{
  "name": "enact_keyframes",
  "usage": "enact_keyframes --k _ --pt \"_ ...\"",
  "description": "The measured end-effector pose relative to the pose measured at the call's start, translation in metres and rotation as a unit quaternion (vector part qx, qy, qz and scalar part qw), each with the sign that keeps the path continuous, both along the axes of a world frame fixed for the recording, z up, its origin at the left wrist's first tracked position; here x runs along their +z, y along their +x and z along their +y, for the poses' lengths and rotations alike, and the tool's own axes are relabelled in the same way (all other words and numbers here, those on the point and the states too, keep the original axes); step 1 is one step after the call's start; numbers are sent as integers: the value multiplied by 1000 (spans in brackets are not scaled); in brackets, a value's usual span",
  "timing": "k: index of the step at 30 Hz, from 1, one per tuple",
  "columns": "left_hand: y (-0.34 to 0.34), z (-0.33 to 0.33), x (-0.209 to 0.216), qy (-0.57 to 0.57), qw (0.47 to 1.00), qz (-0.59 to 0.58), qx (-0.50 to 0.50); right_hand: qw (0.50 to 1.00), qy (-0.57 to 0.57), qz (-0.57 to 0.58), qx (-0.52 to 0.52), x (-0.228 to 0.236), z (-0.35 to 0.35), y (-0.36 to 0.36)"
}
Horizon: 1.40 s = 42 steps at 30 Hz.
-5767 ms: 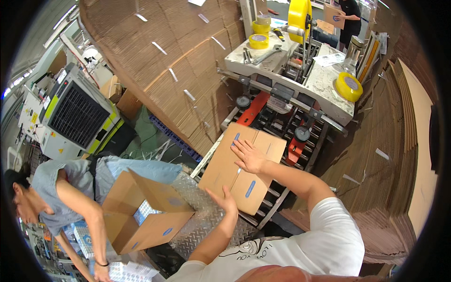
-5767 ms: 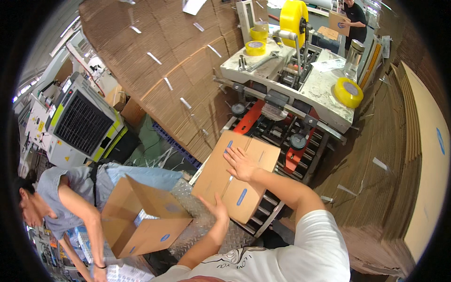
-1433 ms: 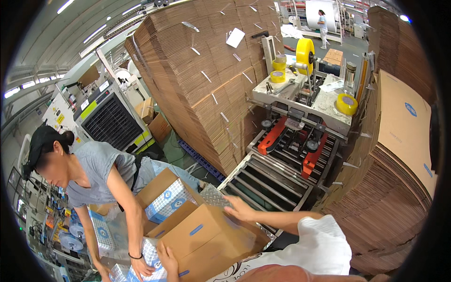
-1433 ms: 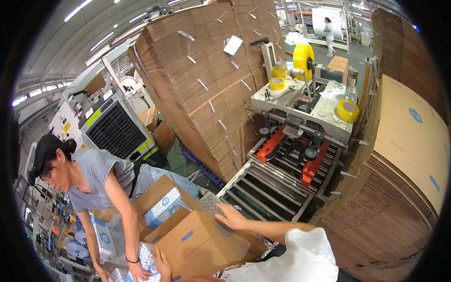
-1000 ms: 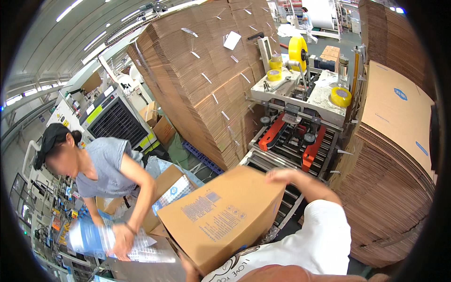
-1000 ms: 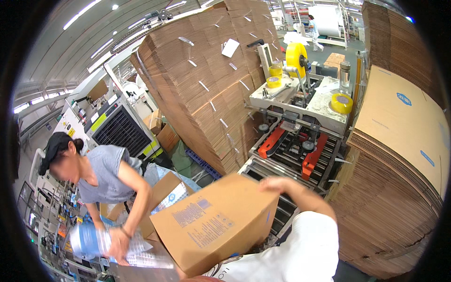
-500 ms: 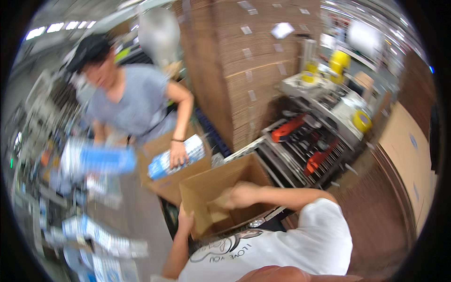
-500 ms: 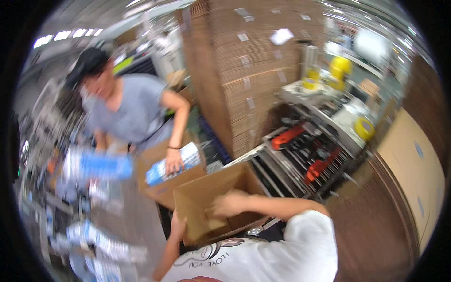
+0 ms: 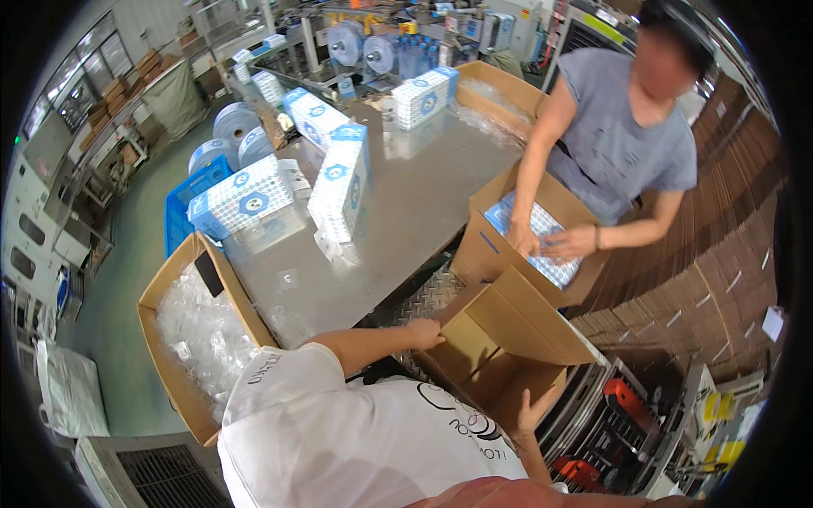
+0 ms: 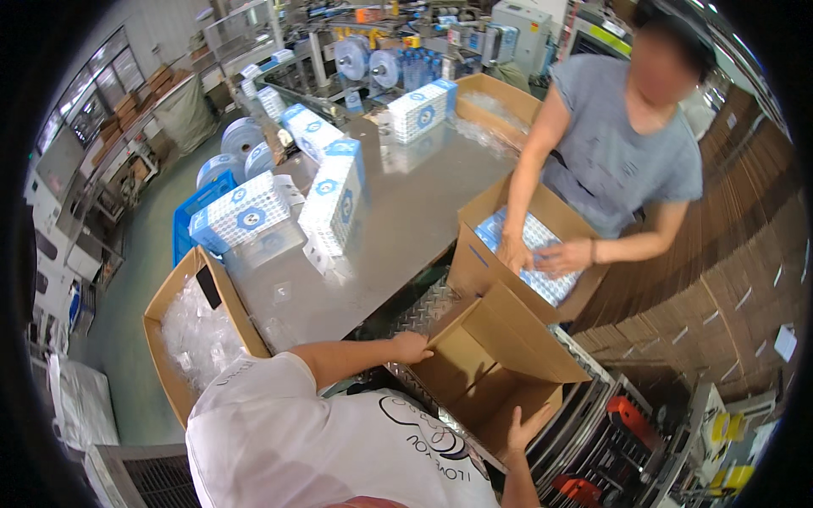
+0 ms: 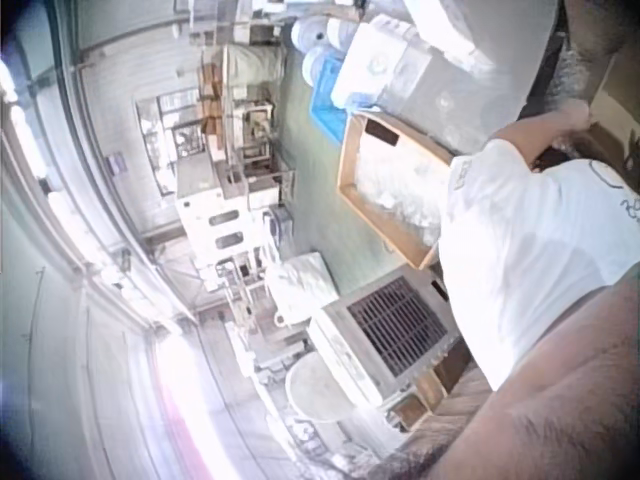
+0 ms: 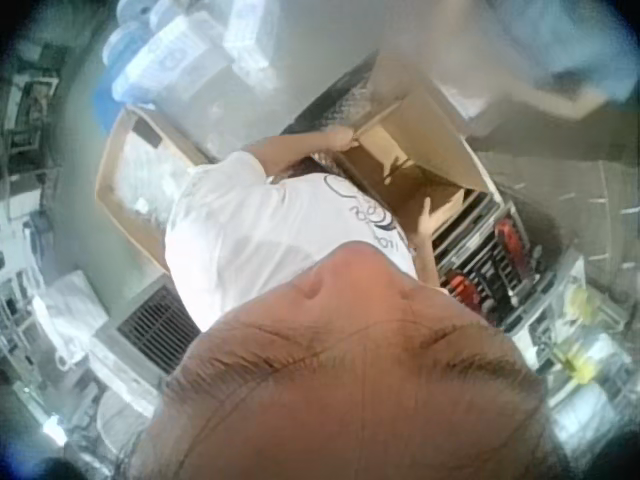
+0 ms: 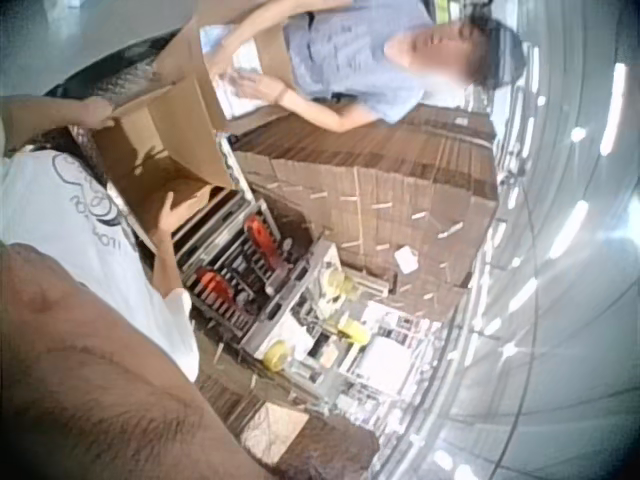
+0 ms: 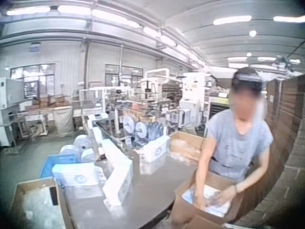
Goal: The person packs wrapped packages into cardboard boxes, folds and sets up flat cardboard into boxes, closes filled boxes, and places them onto a roller conveyor by hand.
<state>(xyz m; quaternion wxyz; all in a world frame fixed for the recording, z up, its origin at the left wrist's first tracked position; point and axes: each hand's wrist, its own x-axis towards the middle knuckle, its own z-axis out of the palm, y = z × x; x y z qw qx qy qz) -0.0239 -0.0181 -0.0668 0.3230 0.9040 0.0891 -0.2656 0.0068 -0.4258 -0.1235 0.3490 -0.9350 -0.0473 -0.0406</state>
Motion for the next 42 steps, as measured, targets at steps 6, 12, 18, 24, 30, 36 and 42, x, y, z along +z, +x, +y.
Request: enact_keyframes --k 6,12,18,24,30,36,42 --pt "20 155 113 277 911 -280 120 984 -150 38 88 54 157 -27" --pt "-14 287 125 297 901 -108 297 949 -195 172 180 58 111 9" --pt "-92 199 169 42 986 50 153 896 162 237 338 133 344 76" --pt "-98 294 146 236 843 -447 -182 721 142 559 383 130 566 76" --pt "-97 313 115 148 932 -299 -139 841 35 -73 534 181 739 144" --pt "-93 311 106 103 894 -425 -97 824 -278 -289 400 156 777 190" --pt "-148 347 132 80 879 -463 83 808 -312 -46 497 195 615 129"
